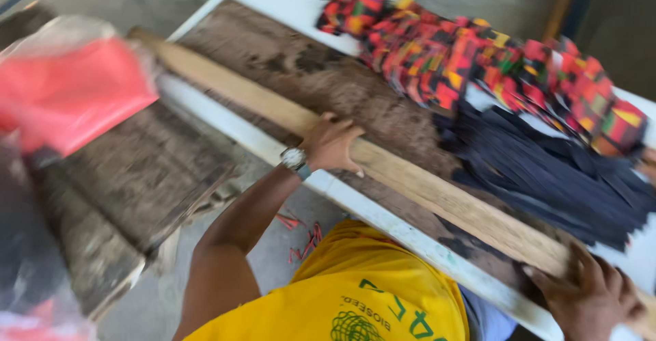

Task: The person applies a dark adhesive to black fabric strips using a small brush and a wooden guide, then presses the strips flat. They handle multiple strips and colorful patterned fabric pieces on a white table.

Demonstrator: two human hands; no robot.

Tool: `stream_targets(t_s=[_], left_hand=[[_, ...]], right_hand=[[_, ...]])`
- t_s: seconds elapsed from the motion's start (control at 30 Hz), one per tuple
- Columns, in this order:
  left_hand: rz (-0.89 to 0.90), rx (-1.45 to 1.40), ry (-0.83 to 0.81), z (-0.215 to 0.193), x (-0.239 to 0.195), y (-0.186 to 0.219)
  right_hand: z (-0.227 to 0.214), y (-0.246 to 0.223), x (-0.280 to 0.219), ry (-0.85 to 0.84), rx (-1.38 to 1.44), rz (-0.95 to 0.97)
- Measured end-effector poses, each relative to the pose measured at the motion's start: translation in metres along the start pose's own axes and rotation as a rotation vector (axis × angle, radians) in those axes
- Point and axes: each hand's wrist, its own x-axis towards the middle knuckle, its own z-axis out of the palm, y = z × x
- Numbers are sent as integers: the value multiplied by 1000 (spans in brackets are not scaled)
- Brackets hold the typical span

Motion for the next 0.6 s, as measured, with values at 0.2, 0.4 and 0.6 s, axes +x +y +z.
stream_targets(t_s=[0.2, 0.4, 0.6], left_hand=[[-181, 26, -52, -11, -16, -29], [-238, 43, -157, -1, -25, -32], [-245, -13, -77, -12, -33, -26]], right_hand=[[63, 42, -14, -128, -312, 13], [69, 47, -24, -78, -15, 89], [17, 2, -6, -38, 250, 90]])
